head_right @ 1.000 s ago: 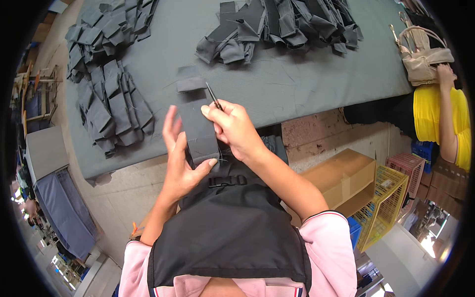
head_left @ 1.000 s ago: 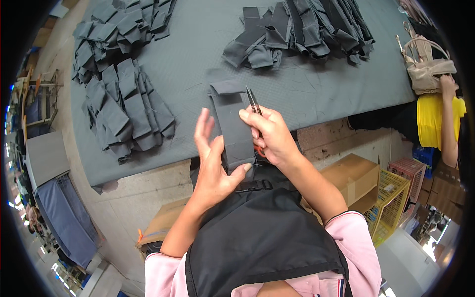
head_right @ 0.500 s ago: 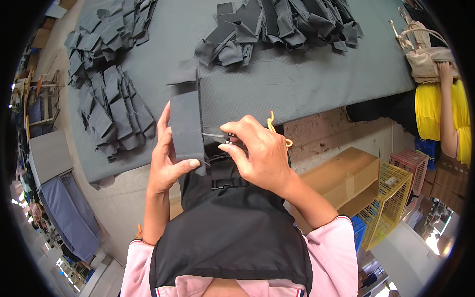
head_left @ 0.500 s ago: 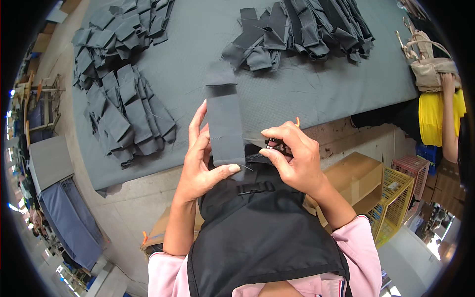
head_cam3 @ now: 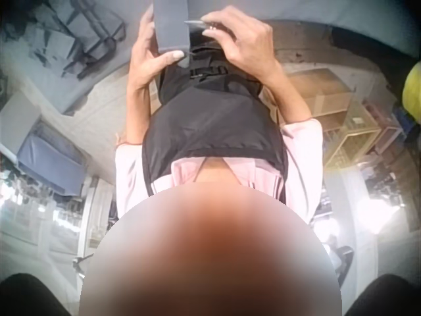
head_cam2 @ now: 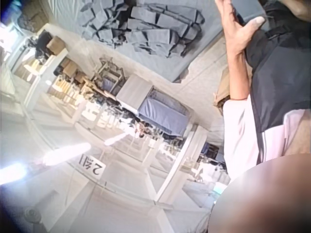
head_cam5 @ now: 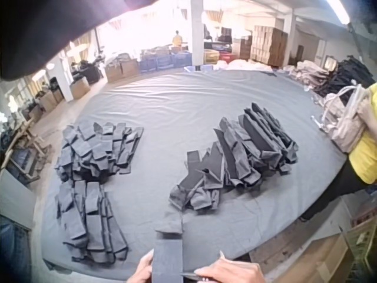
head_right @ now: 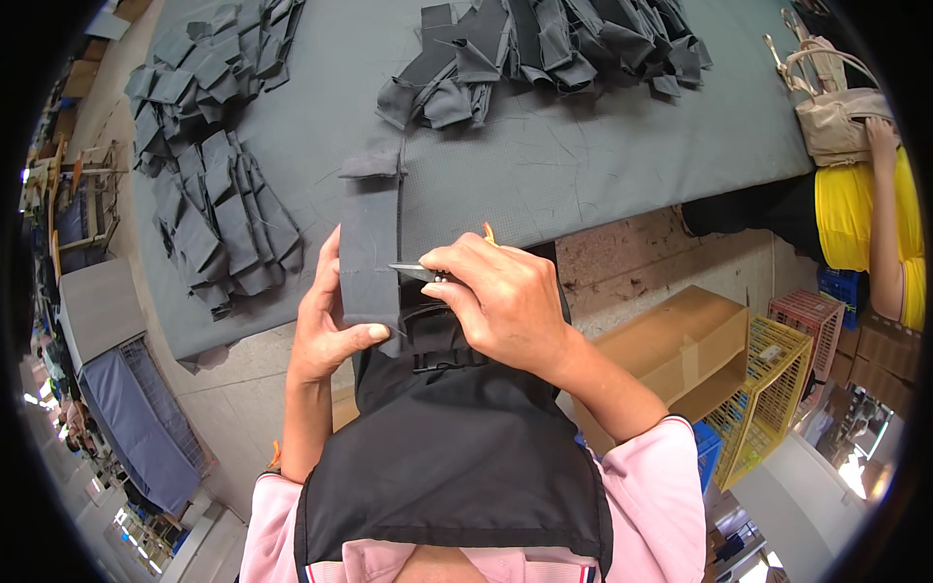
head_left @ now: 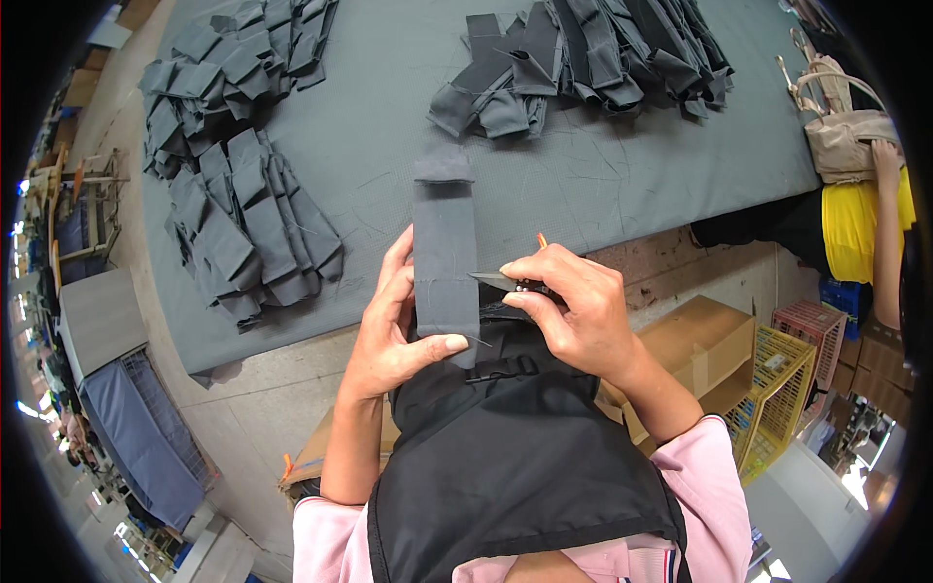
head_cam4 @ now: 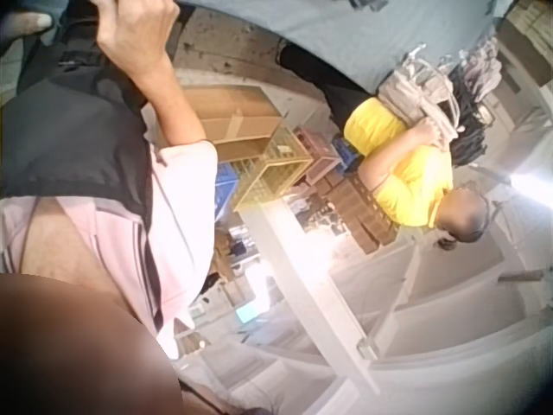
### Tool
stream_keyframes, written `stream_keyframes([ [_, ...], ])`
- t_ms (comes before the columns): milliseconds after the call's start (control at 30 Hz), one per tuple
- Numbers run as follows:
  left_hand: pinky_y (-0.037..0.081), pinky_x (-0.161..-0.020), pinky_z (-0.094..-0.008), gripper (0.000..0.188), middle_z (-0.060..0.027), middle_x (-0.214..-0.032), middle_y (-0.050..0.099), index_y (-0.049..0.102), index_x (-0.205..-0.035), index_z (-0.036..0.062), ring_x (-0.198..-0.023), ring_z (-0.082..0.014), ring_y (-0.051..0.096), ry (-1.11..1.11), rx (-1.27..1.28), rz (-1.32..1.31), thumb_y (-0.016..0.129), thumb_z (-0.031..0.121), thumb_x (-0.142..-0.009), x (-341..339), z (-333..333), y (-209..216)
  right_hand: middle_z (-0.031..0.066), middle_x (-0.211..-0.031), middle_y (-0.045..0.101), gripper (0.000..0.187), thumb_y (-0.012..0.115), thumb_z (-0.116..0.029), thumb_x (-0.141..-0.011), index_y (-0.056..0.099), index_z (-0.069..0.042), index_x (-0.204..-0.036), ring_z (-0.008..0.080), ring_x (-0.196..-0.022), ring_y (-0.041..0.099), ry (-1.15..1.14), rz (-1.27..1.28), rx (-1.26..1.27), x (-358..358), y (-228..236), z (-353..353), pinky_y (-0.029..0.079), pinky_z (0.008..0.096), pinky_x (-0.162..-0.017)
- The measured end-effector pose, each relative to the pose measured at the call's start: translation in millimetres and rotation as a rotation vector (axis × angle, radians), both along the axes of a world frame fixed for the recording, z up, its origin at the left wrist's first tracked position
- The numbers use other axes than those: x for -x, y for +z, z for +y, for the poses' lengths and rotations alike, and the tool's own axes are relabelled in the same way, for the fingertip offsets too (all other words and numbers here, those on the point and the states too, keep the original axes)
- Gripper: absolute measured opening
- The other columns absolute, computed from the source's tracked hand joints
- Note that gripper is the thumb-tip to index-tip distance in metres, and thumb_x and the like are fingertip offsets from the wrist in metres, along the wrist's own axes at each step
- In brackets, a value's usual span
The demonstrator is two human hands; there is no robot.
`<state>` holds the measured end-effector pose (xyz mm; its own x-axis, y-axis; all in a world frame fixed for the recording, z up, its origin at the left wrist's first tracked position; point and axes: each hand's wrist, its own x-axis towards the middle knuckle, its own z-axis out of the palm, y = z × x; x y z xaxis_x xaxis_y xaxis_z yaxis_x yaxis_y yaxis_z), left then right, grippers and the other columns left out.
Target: Manually trimming and sorting fabric pieces using a thread nipper.
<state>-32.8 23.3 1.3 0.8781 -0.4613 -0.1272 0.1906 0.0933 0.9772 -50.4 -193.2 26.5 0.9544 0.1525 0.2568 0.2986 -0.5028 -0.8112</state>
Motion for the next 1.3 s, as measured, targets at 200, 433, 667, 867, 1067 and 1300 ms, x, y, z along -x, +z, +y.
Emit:
stream_keyframes([
  [200, 0.033, -0.103, -0.0367, 0.067, -0.0178, -0.143, 0.026, 0.051, -0.120, -0.0023, -0.127, -0.0255, 0.038, 0.004, -0.039, -0.077, 0.081, 0.018, -0.063, 0.7, 0.1, 2.3, 0.0107, -0.077, 0.063, 0.024, 0.070, 0.003, -0.068, 0.063, -0.001, -0.091, 0.0213, -0.063, 0.059, -0.028, 0.068, -0.080, 1.9, 2.7, 0.9, 0.051, 0.0314, -0.071],
  [433, 0.037, -0.098, -0.0373, 0.058, -0.0179, -0.127, 0.044, 0.055, -0.112, -0.0008, -0.119, -0.0288, 0.045, -0.030, -0.147, -0.113, 0.081, 0.018, -0.063, 2.0, -1.1, 5.7, 0.0062, -0.078, 0.055, 0.023, 0.073, -0.007, -0.070, 0.064, -0.004, -0.091, 0.0199, -0.059, 0.057, 0.053, 0.027, -0.013, -5.5, 4.2, 9.6, 0.046, 0.0304, -0.052],
  [667, 0.040, -0.094, -0.0368, 0.060, -0.0169, -0.124, 0.045, 0.055, -0.112, -0.0018, -0.114, -0.0282, 0.048, -0.053, -0.183, -0.186, 0.082, 0.019, -0.063, 1.6, 4.2, 4.7, 0.0057, -0.076, 0.049, 0.021, 0.073, -0.008, -0.071, 0.064, -0.004, -0.089, 0.0181, -0.058, 0.055, 0.092, 0.048, -0.004, -6.7, 2.8, 11.6, 0.044, 0.0294, -0.051],
  [867, 0.040, -0.092, -0.0348, 0.060, -0.0157, -0.120, 0.048, 0.055, -0.110, -0.0027, -0.111, -0.0269, 0.050, -0.099, -0.218, -0.234, 0.082, 0.019, -0.062, -1.2, 4.9, 8.8, 0.0051, -0.076, 0.049, 0.019, 0.073, -0.007, -0.072, 0.062, -0.002, -0.087, 0.0174, -0.057, 0.054, 0.080, 0.134, -0.123, -5.1, -1.2, 14.2, 0.043, 0.0281, -0.049],
  [1067, 0.038, -0.095, -0.0332, 0.062, -0.0119, -0.116, 0.051, 0.055, -0.112, -0.0027, -0.111, -0.0234, 0.049, -0.073, -0.183, -0.093, 0.082, 0.021, -0.062, 0.1, 3.0, 8.4, 0.0023, -0.081, 0.051, 0.018, 0.069, -0.001, -0.075, 0.061, -0.002, -0.091, 0.0103, -0.071, 0.057, 0.028, 0.306, -0.391, -0.5, -11.8, 15.0, 0.047, 0.0236, -0.060],
  [1300, 0.032, -0.100, -0.0316, 0.071, -0.0107, -0.119, 0.047, 0.051, -0.119, -0.0041, -0.115, -0.0210, 0.045, -0.003, -0.019, -0.002, 0.076, 0.042, -0.071, -1.9, -1.0, -10.8, -0.0027, -0.085, 0.044, 0.039, 0.071, -0.002, -0.074, 0.057, -0.005, -0.110, 0.0052, -0.074, 0.043, 0.004, 0.500, -0.552, 26.1, -1.6, 15.6, 0.038, 0.0194, -0.069],
])
